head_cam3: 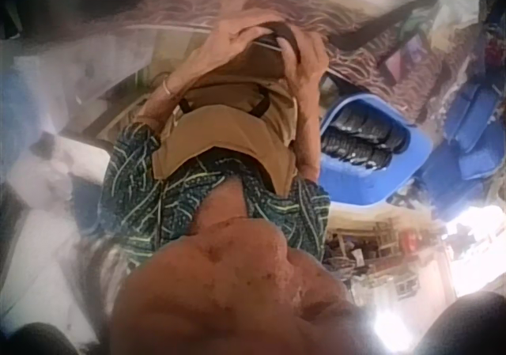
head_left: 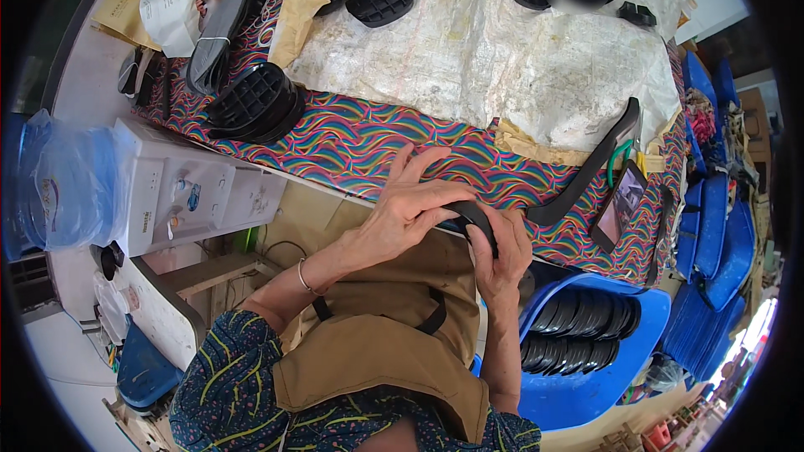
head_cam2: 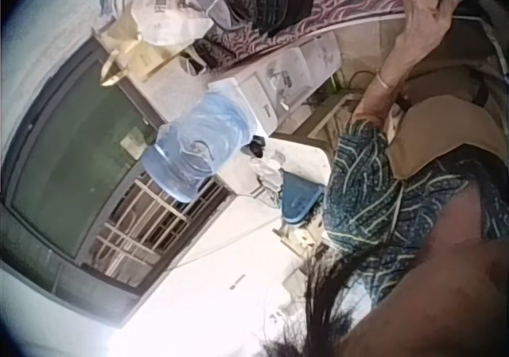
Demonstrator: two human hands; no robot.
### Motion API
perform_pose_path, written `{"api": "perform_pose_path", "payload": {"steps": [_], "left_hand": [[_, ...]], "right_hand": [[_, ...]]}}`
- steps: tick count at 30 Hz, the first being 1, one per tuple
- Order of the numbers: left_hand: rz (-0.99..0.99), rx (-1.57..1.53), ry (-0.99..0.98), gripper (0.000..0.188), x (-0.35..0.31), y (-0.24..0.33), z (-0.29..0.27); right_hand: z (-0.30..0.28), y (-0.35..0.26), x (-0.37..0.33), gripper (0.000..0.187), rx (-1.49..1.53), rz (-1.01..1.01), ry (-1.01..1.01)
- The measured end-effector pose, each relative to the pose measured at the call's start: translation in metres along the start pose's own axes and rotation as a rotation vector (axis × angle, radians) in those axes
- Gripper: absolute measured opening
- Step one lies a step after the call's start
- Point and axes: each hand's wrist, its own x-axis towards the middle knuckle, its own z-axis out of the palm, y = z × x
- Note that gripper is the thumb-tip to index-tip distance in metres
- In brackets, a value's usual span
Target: The person assembles black plastic slippers by hand. They pick up a sole and a strap, align the strap into the sole's slots, and press it firmly to secure it. The person repeats this process for multiple units, placing the finished slippers on a white sack on the table.
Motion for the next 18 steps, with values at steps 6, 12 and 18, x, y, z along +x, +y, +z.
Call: {"api": "perform_pose_path", "payload": {"steps": [6, 12, 18], "left_hand": [[0.099, 0.231, 0.078, 0.027, -0.005, -0.007, 0.004], [0.362, 0.422, 0.214, 0.020, 0.005, -0.021, 0.010], [0.386, 0.493, 0.122, 0.015, -0.001, -0.033, 0.002]], "right_hand": [[0.002, -0.005, -0.001, 0.034, -0.008, 0.006, 0.029], [0.001, -0.006, 0.006, 0.033, 0.011, -0.017, 0.092], [0.006, -0.004, -0.004, 0.031, -0.022, 0.023, 0.157]]}}
